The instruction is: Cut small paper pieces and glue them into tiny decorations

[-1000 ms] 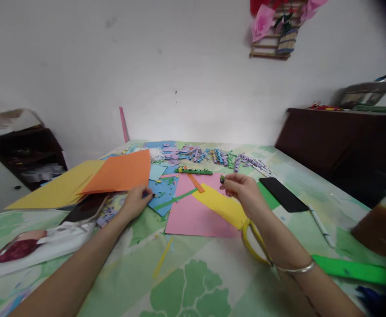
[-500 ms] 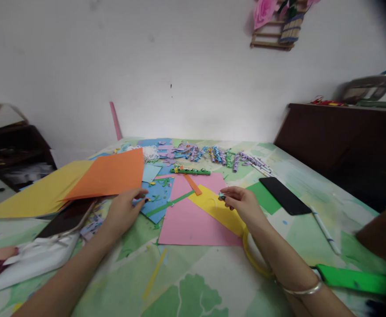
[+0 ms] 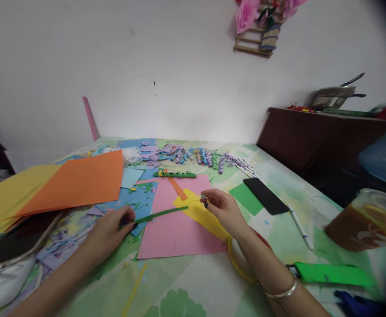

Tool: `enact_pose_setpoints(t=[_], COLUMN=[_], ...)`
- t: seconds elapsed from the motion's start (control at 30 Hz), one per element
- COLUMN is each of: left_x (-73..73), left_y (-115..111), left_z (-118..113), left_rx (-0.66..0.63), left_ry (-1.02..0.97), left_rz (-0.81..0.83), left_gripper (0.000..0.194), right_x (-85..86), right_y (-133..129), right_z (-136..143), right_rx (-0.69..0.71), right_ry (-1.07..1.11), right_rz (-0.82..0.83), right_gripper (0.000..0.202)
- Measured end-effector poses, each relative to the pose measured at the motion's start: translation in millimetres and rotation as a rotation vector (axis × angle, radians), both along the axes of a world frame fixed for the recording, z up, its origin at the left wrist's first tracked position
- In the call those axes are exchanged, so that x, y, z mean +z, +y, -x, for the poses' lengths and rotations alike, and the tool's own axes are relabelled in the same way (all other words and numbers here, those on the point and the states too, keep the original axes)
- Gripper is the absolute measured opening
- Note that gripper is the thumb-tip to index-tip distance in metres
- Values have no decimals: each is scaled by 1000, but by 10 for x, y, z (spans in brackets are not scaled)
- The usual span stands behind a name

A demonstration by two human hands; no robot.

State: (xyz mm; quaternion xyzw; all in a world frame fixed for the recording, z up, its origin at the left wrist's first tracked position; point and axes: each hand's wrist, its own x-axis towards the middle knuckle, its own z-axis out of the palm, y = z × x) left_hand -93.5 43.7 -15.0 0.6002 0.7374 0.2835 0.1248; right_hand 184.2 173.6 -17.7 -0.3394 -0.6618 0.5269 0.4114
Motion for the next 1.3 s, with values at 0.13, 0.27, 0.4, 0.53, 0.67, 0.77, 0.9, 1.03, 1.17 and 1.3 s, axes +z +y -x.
enact_pose_setpoints(t=[0.13, 0.27, 0.4, 0.53, 0.67, 0.77, 0.9, 1.03, 1.17, 1.3], left_x=[45, 37, 35, 34, 35, 53, 89, 115, 113, 136], left_y=[8, -3, -38, -73, -120, -159, -209, -249, -256, -250], left_z=[7, -53, -237, -425, -541, -607, -677, -673, -616, -583], left_rx=[91, 127, 184, 146, 93, 9, -127, -214, -278, -220], left_ry=[-362, -571, -973, -1116, -1220, -1264, -1224, -1005, -846, -992], left_rz=[-83, -111, -109, -97, -82, -21, 99, 176, 243, 81], left_gripper=[23, 28, 26, 27, 21, 20, 19, 12, 9, 11], right_x=[2, -6, -1, 71, 102, 48, -37, -59, -66, -134], right_y=[-26, -57, -58, -135, -443, -741, -950, -923, -813, -732], right_z=[25, 47, 2, 4, 166, 324, 456, 485, 477, 464], right_rx=[39, 27, -118, -171, 19, 253, 468, 461, 380, 325], right_ry=[-67, -210, -386, -414, -339, -285, 24, 329, 236, 119], right_rz=[-62, -145, -295, -439, -544, -544, -119, 288, 137, 67], right_gripper=[27, 23, 26, 30, 32, 42, 66, 82, 46, 26])
